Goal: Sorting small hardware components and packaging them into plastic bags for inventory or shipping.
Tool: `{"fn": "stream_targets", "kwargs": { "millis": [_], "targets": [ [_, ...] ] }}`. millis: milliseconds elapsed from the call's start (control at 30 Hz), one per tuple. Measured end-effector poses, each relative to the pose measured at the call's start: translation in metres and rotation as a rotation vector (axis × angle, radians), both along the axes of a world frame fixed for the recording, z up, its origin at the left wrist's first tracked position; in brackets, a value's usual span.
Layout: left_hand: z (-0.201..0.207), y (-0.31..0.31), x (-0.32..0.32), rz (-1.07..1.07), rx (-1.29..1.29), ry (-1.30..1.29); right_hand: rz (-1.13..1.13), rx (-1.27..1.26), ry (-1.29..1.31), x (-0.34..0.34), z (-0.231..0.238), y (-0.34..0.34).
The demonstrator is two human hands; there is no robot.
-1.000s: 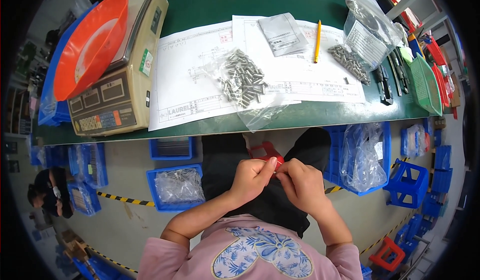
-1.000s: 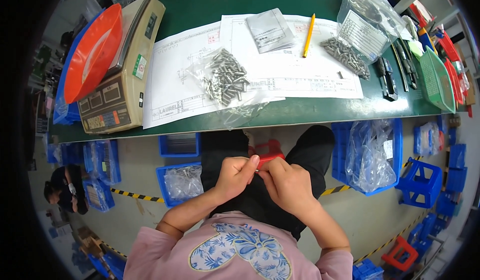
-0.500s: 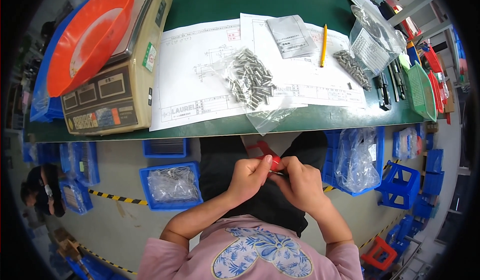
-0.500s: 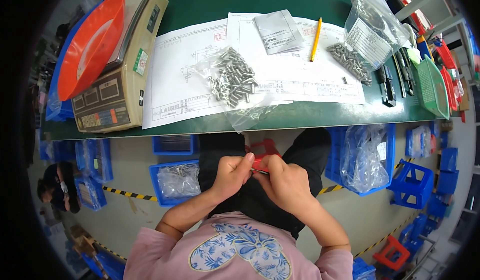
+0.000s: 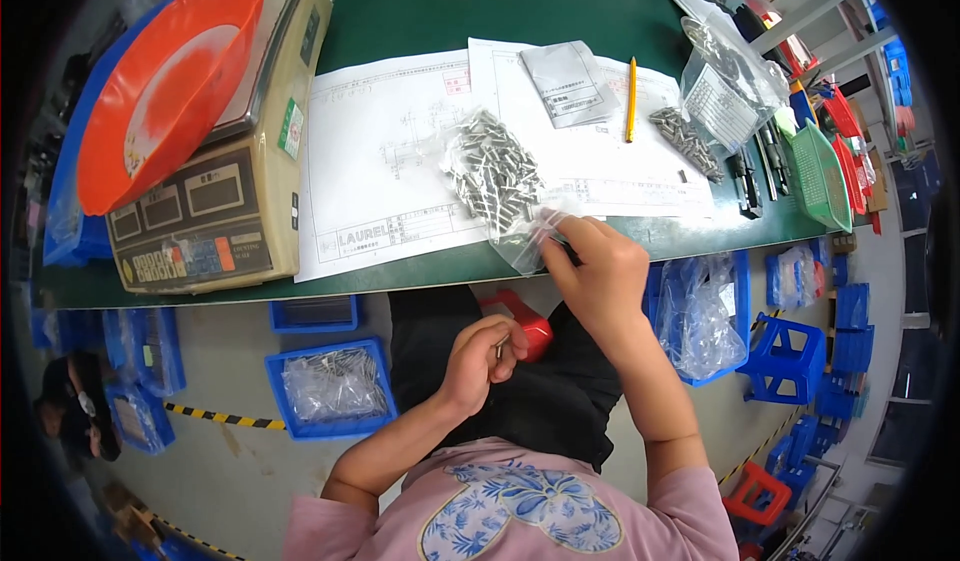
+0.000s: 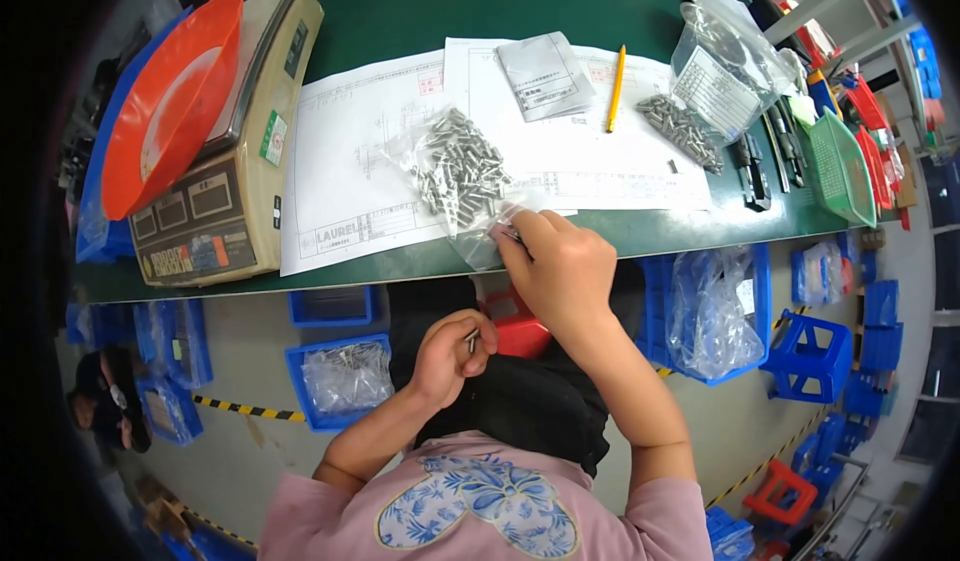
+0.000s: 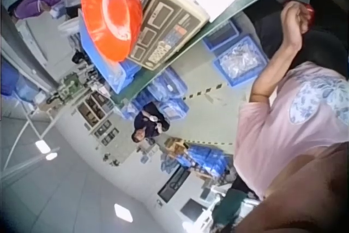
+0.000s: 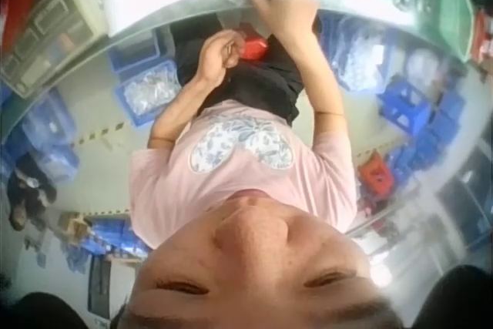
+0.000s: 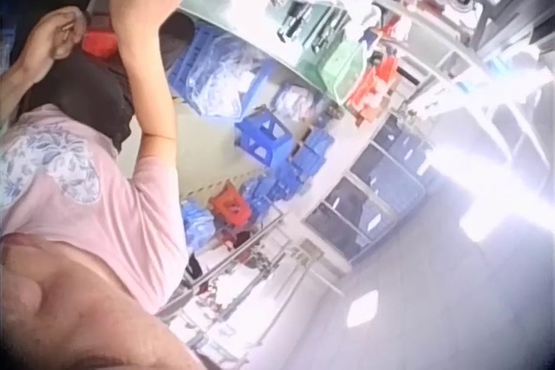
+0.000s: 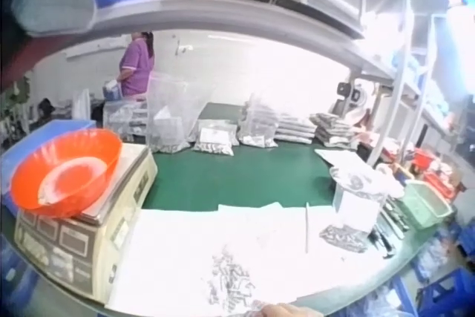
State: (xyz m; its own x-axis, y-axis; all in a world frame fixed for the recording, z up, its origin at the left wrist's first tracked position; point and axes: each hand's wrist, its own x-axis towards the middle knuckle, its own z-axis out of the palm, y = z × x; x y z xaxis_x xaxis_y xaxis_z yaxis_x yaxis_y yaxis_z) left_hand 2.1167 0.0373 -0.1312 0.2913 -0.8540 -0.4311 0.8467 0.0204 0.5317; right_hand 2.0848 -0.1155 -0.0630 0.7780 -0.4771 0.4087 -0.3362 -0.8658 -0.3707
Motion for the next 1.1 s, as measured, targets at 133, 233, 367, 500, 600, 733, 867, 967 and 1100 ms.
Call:
{"fn": "stream_targets", "kwargs": {
  "millis": [133,233,367,500,600,733,867,967,1100],
  "targets": [
    [-0.007,0.005,0.000,0.000,-0.003,0.033,-0.069,-0.032,0.011,0.012,-0.002,0.003],
    [-0.005,0.006,0.000,-0.013,0.035,0.009,-0.079,-0.056,-0.004,0.012,-0.005,0.003],
    [0.010,-0.003,0.003,-0.049,0.038,-0.106,-0.064,-0.002,-0.057,-0.003,0.001,0.002],
    [0.028,-0.014,-0.005,0.002,-0.045,-0.146,0.242,0.203,-0.109,-0.052,0.004,0.012],
    [0.030,-0.019,-0.011,-0.081,-0.074,-0.308,0.269,0.136,-0.113,-0.074,0.001,0.021],
    [0.027,-0.022,-0.016,-0.177,-0.024,-0.216,0.198,0.070,-0.141,-0.092,-0.007,0.020],
    [0.024,-0.022,-0.017,-0.182,-0.018,-0.114,0.197,0.046,-0.151,-0.103,-0.007,0.018],
    [0.027,-0.032,-0.016,-0.154,0.003,-0.064,0.106,0.303,0.015,-0.111,0.005,0.011],
    [0.035,-0.037,-0.019,-0.115,-0.004,0.010,0.070,0.255,-0.083,-0.120,-0.001,0.007]
  ]
}}
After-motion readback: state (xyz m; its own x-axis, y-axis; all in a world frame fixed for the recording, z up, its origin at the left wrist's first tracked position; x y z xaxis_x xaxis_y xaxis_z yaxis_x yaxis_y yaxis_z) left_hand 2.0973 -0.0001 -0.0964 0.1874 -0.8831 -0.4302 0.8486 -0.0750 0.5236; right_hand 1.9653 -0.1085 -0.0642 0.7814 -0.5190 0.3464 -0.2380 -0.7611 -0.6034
